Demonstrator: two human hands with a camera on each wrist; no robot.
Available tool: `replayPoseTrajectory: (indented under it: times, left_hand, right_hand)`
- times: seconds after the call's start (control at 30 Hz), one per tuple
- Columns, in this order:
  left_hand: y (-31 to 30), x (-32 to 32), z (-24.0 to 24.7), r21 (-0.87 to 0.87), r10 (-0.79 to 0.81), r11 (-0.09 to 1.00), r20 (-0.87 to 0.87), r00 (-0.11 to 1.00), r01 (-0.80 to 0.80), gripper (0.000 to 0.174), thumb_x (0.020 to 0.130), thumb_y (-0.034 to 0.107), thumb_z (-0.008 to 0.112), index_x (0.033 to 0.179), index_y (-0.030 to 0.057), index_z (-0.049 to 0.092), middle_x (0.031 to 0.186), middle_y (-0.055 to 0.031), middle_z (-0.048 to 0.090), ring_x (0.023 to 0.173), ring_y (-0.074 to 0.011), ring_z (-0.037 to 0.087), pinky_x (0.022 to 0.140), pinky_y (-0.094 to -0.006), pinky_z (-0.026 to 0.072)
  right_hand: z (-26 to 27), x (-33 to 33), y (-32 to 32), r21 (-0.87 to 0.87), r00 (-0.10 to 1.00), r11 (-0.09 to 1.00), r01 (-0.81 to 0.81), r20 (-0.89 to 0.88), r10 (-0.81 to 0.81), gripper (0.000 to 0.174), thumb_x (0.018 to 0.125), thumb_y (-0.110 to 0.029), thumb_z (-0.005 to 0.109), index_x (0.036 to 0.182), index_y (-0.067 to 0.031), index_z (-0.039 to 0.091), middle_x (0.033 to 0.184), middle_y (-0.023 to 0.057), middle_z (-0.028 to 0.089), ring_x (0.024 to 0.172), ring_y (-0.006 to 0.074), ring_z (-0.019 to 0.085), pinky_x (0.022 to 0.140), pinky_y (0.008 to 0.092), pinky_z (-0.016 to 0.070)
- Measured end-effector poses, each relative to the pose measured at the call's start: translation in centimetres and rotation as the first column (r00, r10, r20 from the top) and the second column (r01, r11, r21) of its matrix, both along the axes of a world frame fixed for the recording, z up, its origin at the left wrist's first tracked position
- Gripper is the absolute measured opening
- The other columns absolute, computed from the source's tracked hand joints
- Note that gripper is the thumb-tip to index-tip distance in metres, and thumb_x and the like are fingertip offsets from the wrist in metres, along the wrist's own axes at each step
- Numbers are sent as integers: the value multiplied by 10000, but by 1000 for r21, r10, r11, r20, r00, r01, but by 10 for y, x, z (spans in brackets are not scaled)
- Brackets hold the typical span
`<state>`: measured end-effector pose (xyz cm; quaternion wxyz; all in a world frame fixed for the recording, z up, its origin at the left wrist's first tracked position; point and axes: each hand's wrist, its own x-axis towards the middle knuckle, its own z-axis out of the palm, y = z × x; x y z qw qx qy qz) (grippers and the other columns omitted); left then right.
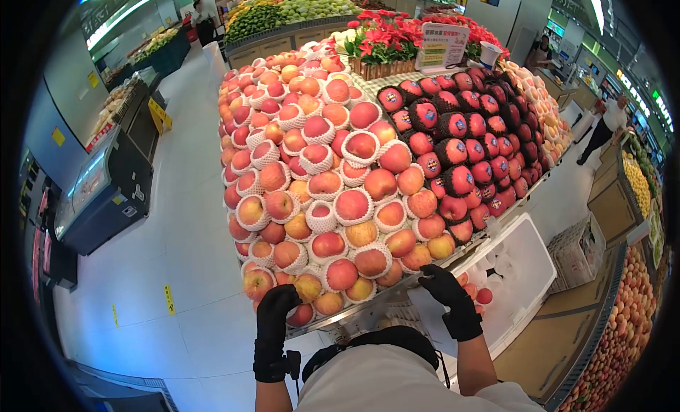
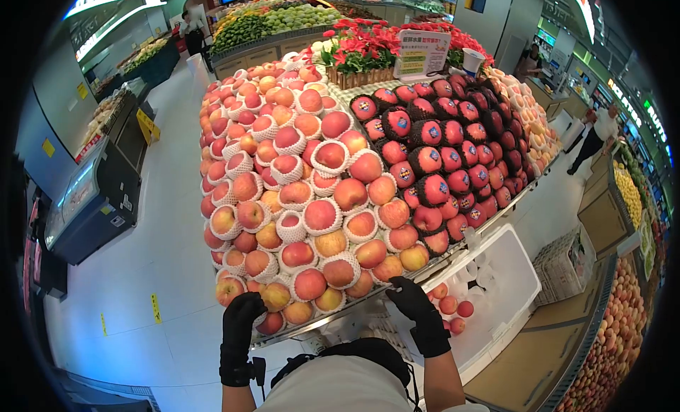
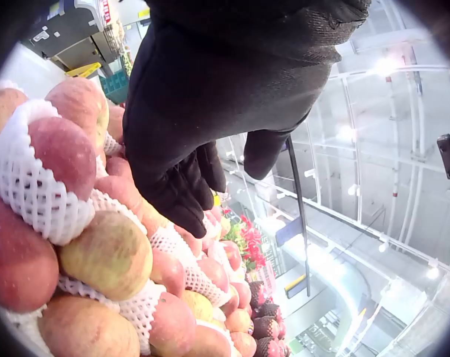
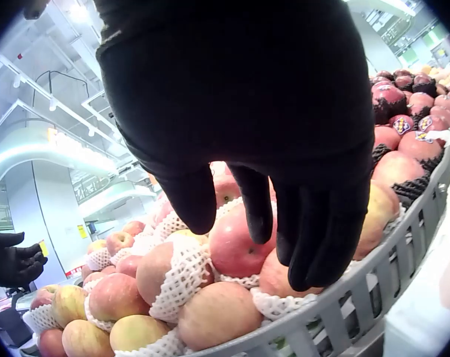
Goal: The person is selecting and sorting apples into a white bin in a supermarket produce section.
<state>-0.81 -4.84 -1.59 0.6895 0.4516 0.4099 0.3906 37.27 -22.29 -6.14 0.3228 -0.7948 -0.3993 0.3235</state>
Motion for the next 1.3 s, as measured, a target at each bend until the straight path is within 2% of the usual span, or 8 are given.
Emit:
replayPoseTrajectory:
  times: [0.3,0.53,0.6,0.63,0.73,0.83,1.03,1.3]
  left_hand:
    - [26,-41,-6,11,25,1000,4,1000,-25,277,938,133,611,1153,-41,611,1013,-106,664,922,-211,662,853,-332,541]
    - [37,-49,-3,3,72,997,0,997,-72,275,929,120,618,1147,-47,612,1008,-105,665,911,-205,659,858,-334,537]
    - [38,-52,-1,34,139,990,-30,990,-138,269,933,114,605,1148,-47,611,1011,-108,666,912,-202,657,860,-333,536]
    - [39,-54,1,55,171,984,-44,984,-169,266,935,111,599,1148,-48,610,1013,-109,667,912,-201,656,861,-333,535]
    - [36,-58,0,34,246,968,72,966,-249,266,943,110,580,1155,-48,605,1021,-111,671,918,-200,655,860,-335,535]
    - [33,-61,-11,61,303,951,26,953,-304,271,948,113,571,1163,-50,598,1021,-116,671,923,-202,655,859,-339,539]
    - [21,-44,-6,-31,376,927,57,925,-374,281,948,119,575,1163,-61,591,1005,-125,667,923,-209,655,859,-335,546]
    - [8,-28,-7,-17,391,920,68,918,-390,281,951,134,595,1152,-63,594,997,-120,655,882,-204,643,848,-335,545]
  right_hand:
    - [11,-49,36,44,1000,999,-4,22,3,486,871,-273,677,1270,-23,559,1182,176,623,1001,266,637,891,368,499]
    - [34,-56,62,93,995,993,-70,79,63,405,866,-243,676,1182,0,609,1038,165,670,918,275,650,834,367,511]
    - [33,-50,74,168,993,982,-89,98,73,361,869,-233,668,1136,8,630,988,166,679,902,284,653,824,366,513]
    - [42,-49,81,118,991,989,-86,112,73,300,877,-204,647,1086,12,647,960,174,678,904,293,657,816,365,513]
    - [56,-45,96,126,994,986,-109,45,104,274,883,-186,631,1074,9,649,957,175,676,914,297,660,810,367,514]
    - [45,-37,108,239,978,957,-165,167,127,223,919,-197,594,1028,-14,662,888,137,687,828,223,657,745,342,507]
    - [54,-29,124,217,982,961,-172,119,149,280,878,-172,645,1095,4,633,972,166,679,924,281,657,815,366,511]
    - [62,-36,157,340,954,894,-293,43,296,370,868,-119,665,1211,-17,574,1109,151,631,978,268,626,838,361,505]
